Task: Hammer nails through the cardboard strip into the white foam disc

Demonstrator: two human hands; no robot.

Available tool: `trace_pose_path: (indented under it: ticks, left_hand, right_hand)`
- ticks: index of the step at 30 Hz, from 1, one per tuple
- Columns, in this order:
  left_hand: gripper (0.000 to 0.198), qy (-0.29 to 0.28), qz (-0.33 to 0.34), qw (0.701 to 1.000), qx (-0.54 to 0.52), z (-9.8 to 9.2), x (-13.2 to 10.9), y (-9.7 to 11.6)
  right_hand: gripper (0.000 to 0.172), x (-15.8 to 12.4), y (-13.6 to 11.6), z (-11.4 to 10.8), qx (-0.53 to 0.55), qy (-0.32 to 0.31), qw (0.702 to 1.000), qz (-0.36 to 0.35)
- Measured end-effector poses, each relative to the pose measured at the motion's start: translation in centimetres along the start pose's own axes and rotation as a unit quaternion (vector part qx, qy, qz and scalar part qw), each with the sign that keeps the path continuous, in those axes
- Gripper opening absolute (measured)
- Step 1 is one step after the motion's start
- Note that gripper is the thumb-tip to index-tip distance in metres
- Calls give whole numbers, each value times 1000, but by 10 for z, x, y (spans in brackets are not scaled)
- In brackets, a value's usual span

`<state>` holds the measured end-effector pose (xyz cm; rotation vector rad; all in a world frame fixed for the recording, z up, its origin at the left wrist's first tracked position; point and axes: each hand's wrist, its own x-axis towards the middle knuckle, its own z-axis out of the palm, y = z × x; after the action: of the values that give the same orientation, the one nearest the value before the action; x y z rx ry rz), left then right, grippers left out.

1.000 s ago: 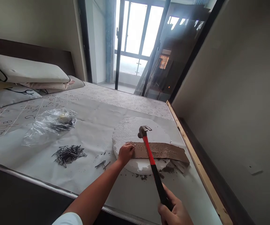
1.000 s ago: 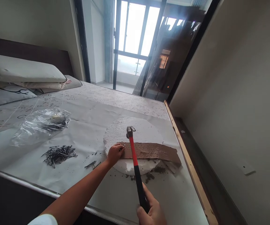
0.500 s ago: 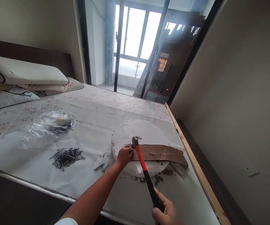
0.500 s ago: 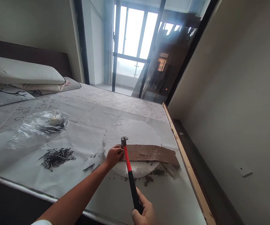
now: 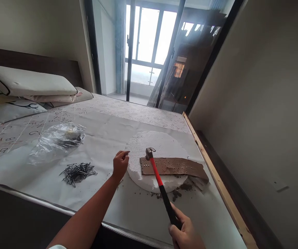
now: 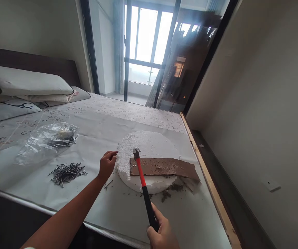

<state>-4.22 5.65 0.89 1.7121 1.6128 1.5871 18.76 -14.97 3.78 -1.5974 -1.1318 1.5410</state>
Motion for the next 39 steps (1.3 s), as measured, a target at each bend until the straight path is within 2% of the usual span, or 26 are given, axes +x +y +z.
trace_pose_path:
  ticks: [3, 5, 7, 9, 10, 12, 15, 19, 23, 27, 30, 34, 37, 39]
  left_hand:
    - [28, -4, -5, 998, 56, -18, 2, -11]
    - [28, -46, -26, 992, 117, -30, 3, -23]
    - [24, -147, -56, 968, 198, -42, 3, -37]
    - [18, -255, -77, 924, 273, -50, 1, -49]
    - [16, -297, -83, 902, 301, -53, -2, -53]
    - [12, -346, -90, 873, 333, -55, -8, -60]
    - [8, -371, -92, 859, 342, -50, -20, -66]
    - [10, -379, -82, 852, 351, -32, -35, -70]
    - [9, -377, -90, 839, 383, -22, -38, -76]
    - [4, -395, -79, 825, 395, -27, -31, -80]
    - [11, -421, -58, 816, 393, -31, -29, -78]
    - [10, -453, -41, 798, 396, -30, -28, -75]
    - [15, -465, -18, 796, 386, -32, -22, -71]
    - [20, -454, 4, 813, 364, -35, -14, -66]
  right_hand:
    - [75, -1, 2, 3, 7, -6, 1000, 1]
    - [76, 1, 5, 7, 15, -13, 1000, 2]
    - [78, 4, 10, 11, 28, -20, 999, -8]
    - [79, 6, 15, 13, 40, -23, 999, -25]
    - [78, 6, 17, 13, 47, -21, 998, -32]
    - [75, 7, 19, 12, 58, -13, 997, -39]
    - [73, 10, 18, 10, 83, -7, 996, -40]
    - [72, 17, 16, 9, 131, -4, 990, -46]
    - [69, 21, 14, 8, 133, -6, 989, -59]
    - [72, 20, 12, 4, 136, -4, 989, -56]
    - [72, 20, 11, 1, 138, -2, 989, -47]
    - [73, 21, 12, -1, 134, 0, 990, -34]
    - [73, 23, 13, -2, 136, -4, 990, -34]
    - [74, 25, 14, -2, 135, -7, 990, -40]
